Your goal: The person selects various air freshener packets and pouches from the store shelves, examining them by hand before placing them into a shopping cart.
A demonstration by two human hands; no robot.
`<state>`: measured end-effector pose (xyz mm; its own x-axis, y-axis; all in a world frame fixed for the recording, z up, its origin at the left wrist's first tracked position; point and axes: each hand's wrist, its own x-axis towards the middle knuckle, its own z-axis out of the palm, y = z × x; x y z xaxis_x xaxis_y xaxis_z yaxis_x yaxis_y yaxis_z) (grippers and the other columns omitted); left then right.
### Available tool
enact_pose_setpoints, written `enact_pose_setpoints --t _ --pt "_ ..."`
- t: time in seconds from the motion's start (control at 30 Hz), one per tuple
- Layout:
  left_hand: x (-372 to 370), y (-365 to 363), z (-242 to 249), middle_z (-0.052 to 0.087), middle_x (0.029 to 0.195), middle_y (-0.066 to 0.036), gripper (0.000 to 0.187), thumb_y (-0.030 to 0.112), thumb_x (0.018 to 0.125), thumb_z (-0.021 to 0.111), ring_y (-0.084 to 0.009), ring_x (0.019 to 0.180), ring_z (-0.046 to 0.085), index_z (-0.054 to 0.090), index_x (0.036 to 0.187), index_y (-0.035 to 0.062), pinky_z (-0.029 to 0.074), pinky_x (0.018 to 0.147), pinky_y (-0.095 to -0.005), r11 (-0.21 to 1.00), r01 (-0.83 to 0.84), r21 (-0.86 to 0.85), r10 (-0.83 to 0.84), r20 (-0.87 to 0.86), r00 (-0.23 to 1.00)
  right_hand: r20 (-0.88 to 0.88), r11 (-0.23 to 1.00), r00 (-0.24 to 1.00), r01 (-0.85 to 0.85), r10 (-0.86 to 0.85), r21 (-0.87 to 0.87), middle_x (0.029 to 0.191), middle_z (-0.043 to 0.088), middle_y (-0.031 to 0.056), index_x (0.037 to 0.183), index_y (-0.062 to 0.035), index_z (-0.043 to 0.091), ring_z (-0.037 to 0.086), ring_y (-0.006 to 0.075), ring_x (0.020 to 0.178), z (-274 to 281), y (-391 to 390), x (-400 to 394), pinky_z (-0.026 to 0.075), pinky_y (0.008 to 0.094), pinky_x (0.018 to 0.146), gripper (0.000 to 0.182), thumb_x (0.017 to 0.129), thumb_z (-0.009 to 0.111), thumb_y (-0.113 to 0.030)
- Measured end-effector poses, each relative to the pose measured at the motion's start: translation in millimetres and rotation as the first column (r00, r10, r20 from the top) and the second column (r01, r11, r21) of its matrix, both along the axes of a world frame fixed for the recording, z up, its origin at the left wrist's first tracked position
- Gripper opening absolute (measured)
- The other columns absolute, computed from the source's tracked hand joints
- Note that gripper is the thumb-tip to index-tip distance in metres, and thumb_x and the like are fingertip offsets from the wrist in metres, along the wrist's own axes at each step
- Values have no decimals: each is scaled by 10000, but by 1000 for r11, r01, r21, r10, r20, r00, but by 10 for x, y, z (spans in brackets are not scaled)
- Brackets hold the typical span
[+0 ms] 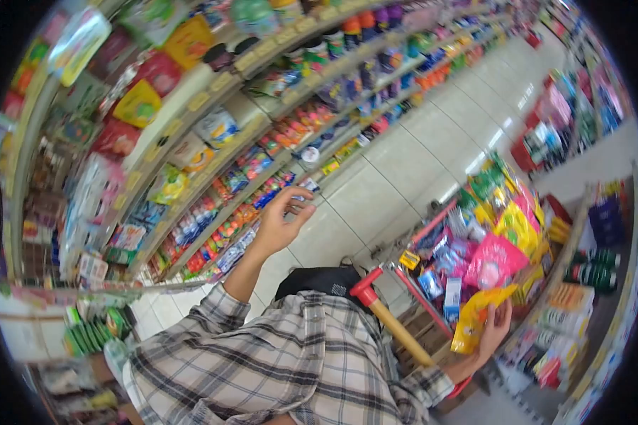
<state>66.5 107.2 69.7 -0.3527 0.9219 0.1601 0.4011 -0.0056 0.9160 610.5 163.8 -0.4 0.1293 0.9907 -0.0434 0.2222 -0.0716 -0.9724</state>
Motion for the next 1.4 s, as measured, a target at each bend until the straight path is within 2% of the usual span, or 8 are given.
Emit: enact_pose_setpoints --t 0.27,0.4,0.53,0.6,0.63,0.77,1.0,1.4 --pt "-392 29 190 611 1053 -54 251 153 847 693 -144 837 647 582 1058 75 476 669 -273 991 -111 74 118 -106 987 44 986 993 104 -111 133 1245 560 126 1288 5 490 548 197 1125 -183 82 166 424 296 945 397 950 587 -181" --pt "-1130 250 393 647 939 -39 214 181 835 703 -127 754 610 627 1001 70 476 640 -267 930 -278 239 319 -151 936 198 939 934 249 -298 235 1178 593 90 1263 7 512 578 128 897 -234 137 284 463 223 664 395 970 560 -254" --pt "-2114 499 851 666 902 -46 171 188 842 688 -134 723 597 653 953 63 484 641 -275 787 -398 471 534 -199 822 139 939 939 286 -314 189 1206 574 163 1224 58 525 551 225 1107 -129 151 254 439 321 958 367 983 530 -218" --pt "-2487 605 1136 670 871 -50 176 194 844 685 -121 717 592 664 948 53 483 643 -268 672 -516 531 687 -188 702 191 925 921 293 -341 241 1132 602 105 1233 13 537 556 137 865 -198 143 358 442 251 686 385 975 547 -272" --pt "-2771 693 1207 678 874 -64 196 218 839 687 -146 745 611 674 945 54 491 669 -289 659 -533 530 702 -179 689 213 916 909 298 -358 268 1096 616 76 1238 -9 542 559 92 745 -213 171 353 444 215 550 394 971 556 -298" --pt "-4017 1100 1075 704 941 -116 281 298 809 691 -256 894 655 710 984 79 500 782 -374 687 -576 443 724 -346 597 175 874 867 422 -467 243 1130 619 104 1208 -4 570 604 148 905 97 68 2 504 234 709 371 976 543 -292" --pt "-4246 1473 1208 649 1128 -200 426 340 773 704 -324 1099 600 682 1125 102 445 982 -384 672 -738 61 679 -448 581 350 791 745 376 -568 483 986 665 159 981 37 674 609 265 843 594 -137 -277 506 330 774 300 894 673 -249" --pt "-4713 1871 968 628 1189 -163 395 317 819 675 -301 1126 587 668 1140 87 459 967 -366 676 -729 107 665 -517 540 347 715 697 338 -627 613 920 681 178 904 43 697 631 298 848 881 -398 -558 513 370 784 221 873 687 -175"
